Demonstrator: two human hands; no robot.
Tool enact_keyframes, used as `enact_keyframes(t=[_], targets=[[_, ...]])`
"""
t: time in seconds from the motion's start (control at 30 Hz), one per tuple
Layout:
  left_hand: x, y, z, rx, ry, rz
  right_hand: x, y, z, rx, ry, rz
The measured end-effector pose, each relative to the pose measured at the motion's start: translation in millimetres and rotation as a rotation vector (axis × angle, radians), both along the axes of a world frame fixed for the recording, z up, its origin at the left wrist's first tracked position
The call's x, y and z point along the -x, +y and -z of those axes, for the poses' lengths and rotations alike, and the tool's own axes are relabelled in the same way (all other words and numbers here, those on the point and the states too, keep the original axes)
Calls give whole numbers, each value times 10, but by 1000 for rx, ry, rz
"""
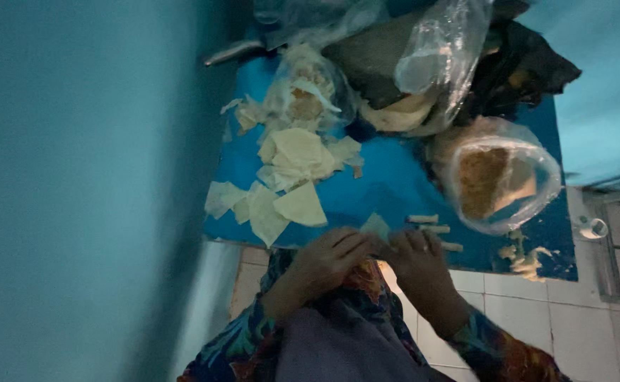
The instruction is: The person sits at a small blue table and rolls triangular dough wrappers one at a time into tight cylinders by hand, placing each finished roll on the table beside a plastic bag of filling. The pile of rolled wrappers grows as the person repeats the folding and rolling motion.
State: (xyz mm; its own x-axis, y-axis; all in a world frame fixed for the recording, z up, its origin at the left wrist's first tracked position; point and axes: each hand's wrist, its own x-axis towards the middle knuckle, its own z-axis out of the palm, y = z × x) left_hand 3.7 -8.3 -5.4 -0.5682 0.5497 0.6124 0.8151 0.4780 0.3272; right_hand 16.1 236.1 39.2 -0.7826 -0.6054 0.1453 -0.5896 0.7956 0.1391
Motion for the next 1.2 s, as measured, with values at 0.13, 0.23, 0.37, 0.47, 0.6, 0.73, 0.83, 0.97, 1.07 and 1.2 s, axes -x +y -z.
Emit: enact_keyframes(t=[0.13, 0.23, 0.37, 0.47, 0.6, 0.73, 0.83, 0.97, 1.07, 1.2], targets=[[6, -13, 14, 37, 0, 20, 37, 331, -72, 233, -13, 54], [1, -10, 10, 9, -10, 12, 293, 869, -230, 440, -18, 251], [-5, -6, -35, 7, -54, 19, 689, 1249, -289, 333, 65, 338], [-15, -21, -84, -1, -53, 32, 840, 1171, -215, 400, -16, 222], [-9, -40, -121, 10, -22, 34, 804, 940, -105, 416, -116, 432], [8, -22, -107, -12, -43, 47, 793, 914, -93, 535, -30, 336], [7, -17, -90, -5, -46, 42, 902, 999, -100, 552, 20, 348], [-2, -17, -82, -17, -34, 39, 1023, 1096, -14, 607, -135, 398], [4, -13, -82, -40, -33, 47, 1020, 1106, 116, 546, 67, 149], [12, -7, -88, -89, -106, 47, 1013, 1090, 132, 545, -77, 374]])
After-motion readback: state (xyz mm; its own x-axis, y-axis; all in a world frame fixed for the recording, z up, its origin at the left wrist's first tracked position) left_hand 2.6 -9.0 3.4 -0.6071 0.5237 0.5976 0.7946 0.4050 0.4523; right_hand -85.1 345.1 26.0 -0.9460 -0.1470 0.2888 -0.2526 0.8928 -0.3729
